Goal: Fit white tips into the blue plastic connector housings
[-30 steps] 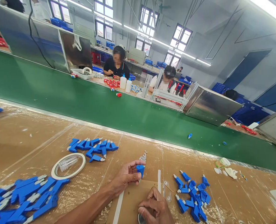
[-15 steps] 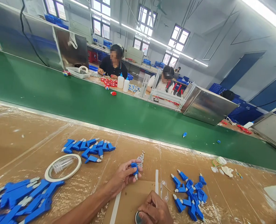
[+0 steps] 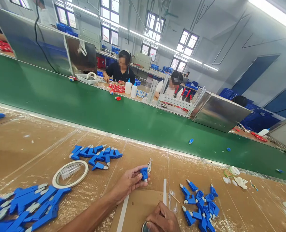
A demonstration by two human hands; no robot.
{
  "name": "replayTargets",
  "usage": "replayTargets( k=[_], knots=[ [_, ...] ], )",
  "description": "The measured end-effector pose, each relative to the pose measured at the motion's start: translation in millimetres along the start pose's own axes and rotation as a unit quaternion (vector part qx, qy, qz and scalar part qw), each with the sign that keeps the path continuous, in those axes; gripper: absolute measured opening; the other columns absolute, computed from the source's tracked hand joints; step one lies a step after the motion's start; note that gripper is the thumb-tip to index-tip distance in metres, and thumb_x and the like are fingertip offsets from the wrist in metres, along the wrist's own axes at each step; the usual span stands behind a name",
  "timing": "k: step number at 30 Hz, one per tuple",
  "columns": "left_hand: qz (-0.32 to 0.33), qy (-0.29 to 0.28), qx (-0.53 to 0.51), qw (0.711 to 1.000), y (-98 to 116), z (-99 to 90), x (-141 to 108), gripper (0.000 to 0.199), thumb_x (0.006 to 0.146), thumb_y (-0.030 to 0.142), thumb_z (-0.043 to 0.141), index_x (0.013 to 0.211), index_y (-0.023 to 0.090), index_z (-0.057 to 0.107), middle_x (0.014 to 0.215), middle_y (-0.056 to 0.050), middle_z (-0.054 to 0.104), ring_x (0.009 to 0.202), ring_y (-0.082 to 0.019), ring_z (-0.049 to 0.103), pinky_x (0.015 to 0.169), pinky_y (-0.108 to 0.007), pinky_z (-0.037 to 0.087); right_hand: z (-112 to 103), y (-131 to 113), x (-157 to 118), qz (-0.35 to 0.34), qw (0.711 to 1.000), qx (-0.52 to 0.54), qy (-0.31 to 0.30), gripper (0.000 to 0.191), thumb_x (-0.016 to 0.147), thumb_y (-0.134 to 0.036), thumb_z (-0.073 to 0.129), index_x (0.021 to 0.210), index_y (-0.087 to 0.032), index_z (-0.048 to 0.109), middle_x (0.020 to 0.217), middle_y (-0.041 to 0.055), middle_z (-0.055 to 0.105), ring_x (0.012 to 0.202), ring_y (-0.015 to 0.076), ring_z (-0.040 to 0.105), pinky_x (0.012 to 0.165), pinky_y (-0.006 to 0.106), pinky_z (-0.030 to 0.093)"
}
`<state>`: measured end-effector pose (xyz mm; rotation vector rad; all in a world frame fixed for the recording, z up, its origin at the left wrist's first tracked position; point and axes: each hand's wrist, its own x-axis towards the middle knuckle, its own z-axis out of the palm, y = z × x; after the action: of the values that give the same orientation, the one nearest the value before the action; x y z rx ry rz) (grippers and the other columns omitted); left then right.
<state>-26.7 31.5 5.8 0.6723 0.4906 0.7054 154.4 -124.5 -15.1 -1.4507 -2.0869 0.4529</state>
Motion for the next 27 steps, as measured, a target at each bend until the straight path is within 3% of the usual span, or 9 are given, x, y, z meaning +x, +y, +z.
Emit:
replayTargets(
  k=[7, 11, 17, 23, 27],
  knots=[
    [0.032, -0.016, 0.001, 0.999, -10.8, -5.8, 3.6, 0.057, 0.06, 0.04, 0.091, 0.109, 0.017, 0.073, 0.096, -0.01, 0.07, 0.074, -0.021, 0.071, 0.052, -0.023, 0.05, 0.2, 3.4, -2.2, 0.016, 0.999, 0.009, -0.027, 0.036, 0.1, -0.046, 0.047, 0.097, -0.025, 0.077, 0.078, 0.0027, 0.056, 0.064, 0.0156, 0.058, 0.056, 0.025, 0.046],
    [0.035, -0.026, -0.003, 0.999, -6.0, -1.6, -2.3, 0.043, 0.062, 0.033, 0.091, 0.098, 0.016, 0.075, 0.089, -0.005, 0.067, 0.074, -0.017, 0.07, 0.054, -0.018, 0.049, -2.7, -0.7, -0.7, 0.036, 0.999, 0.016, -0.029, 0.039, 0.1, -0.048, 0.046, 0.093, -0.025, 0.076, 0.078, 0.0025, 0.056, 0.066, 0.0157, 0.058, 0.057, 0.026, 0.046],
    [0.013, -0.031, 0.004, 0.999, 0.1, 1.8, -3.1, 0.041, 0.061, 0.043, 0.089, 0.087, 0.014, 0.075, 0.078, -0.005, 0.067, 0.071, -0.017, 0.066, 0.05, -0.02, 0.048, -8.3, -14.9, -0.9, 0.06, 0.997, 0.047, 0.023, 0.033, 0.1, -0.041, 0.049, 0.09, -0.024, 0.075, 0.076, 0.0029, 0.058, 0.066, 0.0172, 0.058, 0.057, 0.028, 0.045],
    [0.011, -0.019, 0.029, 0.999, 1.9, 2.3, -3.0, 0.04, 0.062, 0.044, 0.089, 0.083, 0.012, 0.079, 0.073, -0.007, 0.071, 0.075, -0.017, 0.062, 0.068, -0.025, 0.047, -4.5, -25.5, -3.5, 0.116, 0.987, 0.068, 0.084, 0.034, 0.099, -0.042, 0.051, 0.084, -0.024, 0.075, 0.075, 0.0032, 0.057, 0.06, 0.0159, 0.049, 0.056, 0.029, 0.042],
    [0.009, -0.014, 0.028, 0.999, 1.1, 4.7, -4.5, 0.037, 0.057, 0.041, 0.092, 0.077, 0.013, 0.078, 0.071, -0.002, 0.067, 0.069, -0.012, 0.055, 0.066, -0.023, 0.041, -0.9, -25.1, -4.7, 0.118, 0.988, 0.085, 0.056, 0.036, 0.099, -0.046, 0.051, 0.085, -0.025, 0.077, 0.076, 0.003, 0.055, 0.065, 0.017, 0.053, 0.058, 0.029, 0.041]
  ],
)
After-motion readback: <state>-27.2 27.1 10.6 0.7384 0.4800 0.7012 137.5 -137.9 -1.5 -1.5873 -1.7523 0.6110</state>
